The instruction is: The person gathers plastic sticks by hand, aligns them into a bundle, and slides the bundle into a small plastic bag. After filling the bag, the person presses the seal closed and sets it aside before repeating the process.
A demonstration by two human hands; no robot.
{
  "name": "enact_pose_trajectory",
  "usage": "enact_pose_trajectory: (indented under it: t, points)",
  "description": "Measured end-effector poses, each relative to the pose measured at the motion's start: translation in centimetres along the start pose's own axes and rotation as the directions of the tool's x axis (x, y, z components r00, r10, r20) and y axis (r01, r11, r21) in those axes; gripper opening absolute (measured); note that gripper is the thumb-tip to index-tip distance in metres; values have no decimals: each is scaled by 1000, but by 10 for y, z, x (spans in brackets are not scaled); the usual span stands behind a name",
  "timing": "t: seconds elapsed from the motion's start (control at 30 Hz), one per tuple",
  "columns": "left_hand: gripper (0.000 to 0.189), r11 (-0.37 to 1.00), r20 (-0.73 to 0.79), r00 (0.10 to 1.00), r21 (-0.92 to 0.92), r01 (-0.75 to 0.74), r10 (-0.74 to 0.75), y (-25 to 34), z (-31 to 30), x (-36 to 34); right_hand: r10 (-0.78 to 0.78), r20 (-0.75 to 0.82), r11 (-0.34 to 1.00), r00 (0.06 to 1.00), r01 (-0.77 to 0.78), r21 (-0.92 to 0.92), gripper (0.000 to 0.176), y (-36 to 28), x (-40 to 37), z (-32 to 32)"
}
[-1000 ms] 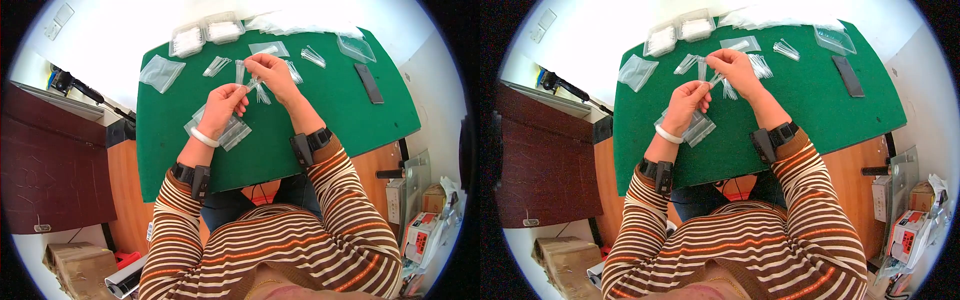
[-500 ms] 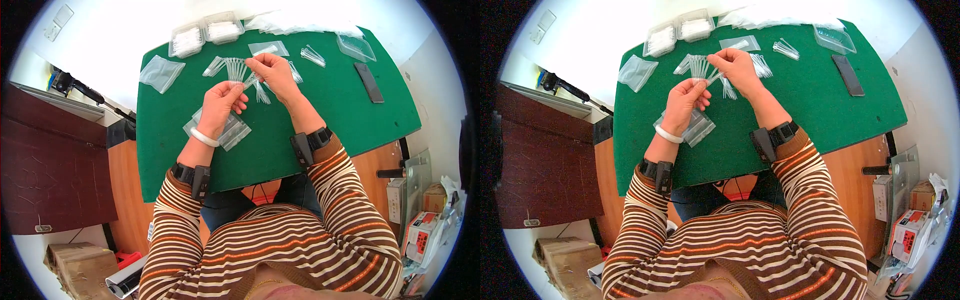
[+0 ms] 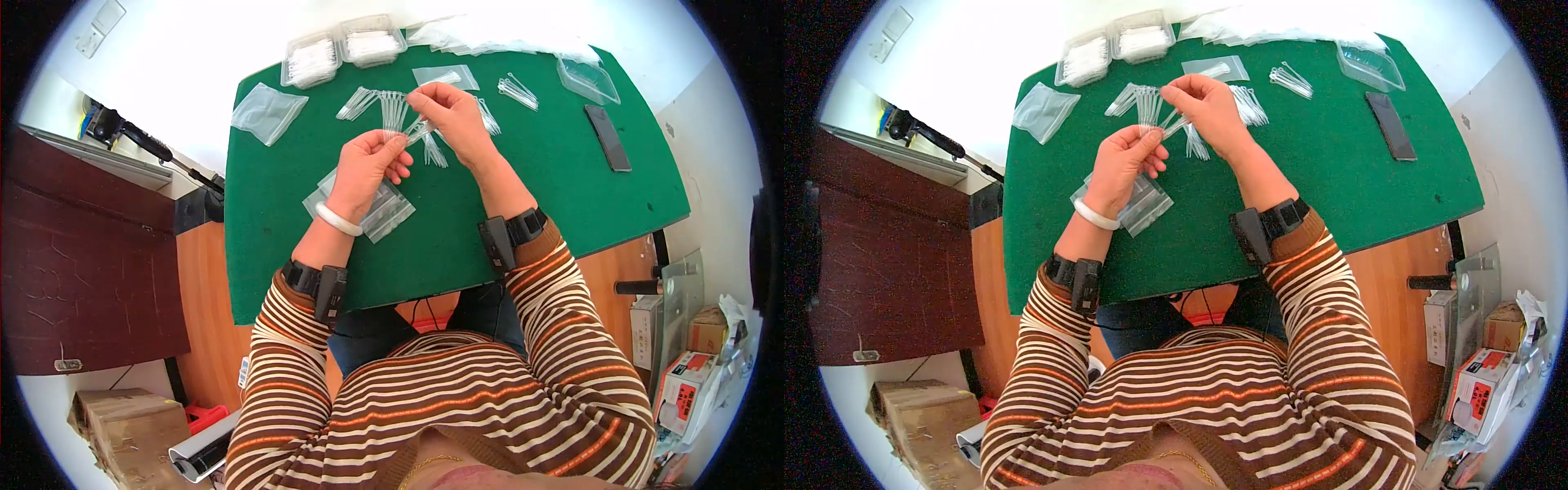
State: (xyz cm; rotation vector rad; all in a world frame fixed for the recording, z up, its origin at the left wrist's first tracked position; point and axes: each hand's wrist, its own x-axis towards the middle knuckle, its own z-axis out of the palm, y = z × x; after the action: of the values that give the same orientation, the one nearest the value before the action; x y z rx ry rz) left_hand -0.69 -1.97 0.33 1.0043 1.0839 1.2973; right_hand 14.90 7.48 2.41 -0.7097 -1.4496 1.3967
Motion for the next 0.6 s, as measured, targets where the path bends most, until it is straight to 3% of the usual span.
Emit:
enact_pose_trajectory:
  t: [0.23, 0.6]
  points:
    - [18, 998, -67, 997, -48, -34, 31, 3, 3, -1, 62, 26, 998, 998, -62, 0, 22, 13, 5, -9]
    - [18, 999, -45, 998, -9, -33, 33, 2, 4, -2, -8, 30, 998, 1000, 10, -54, 19, 9, 4, -6]
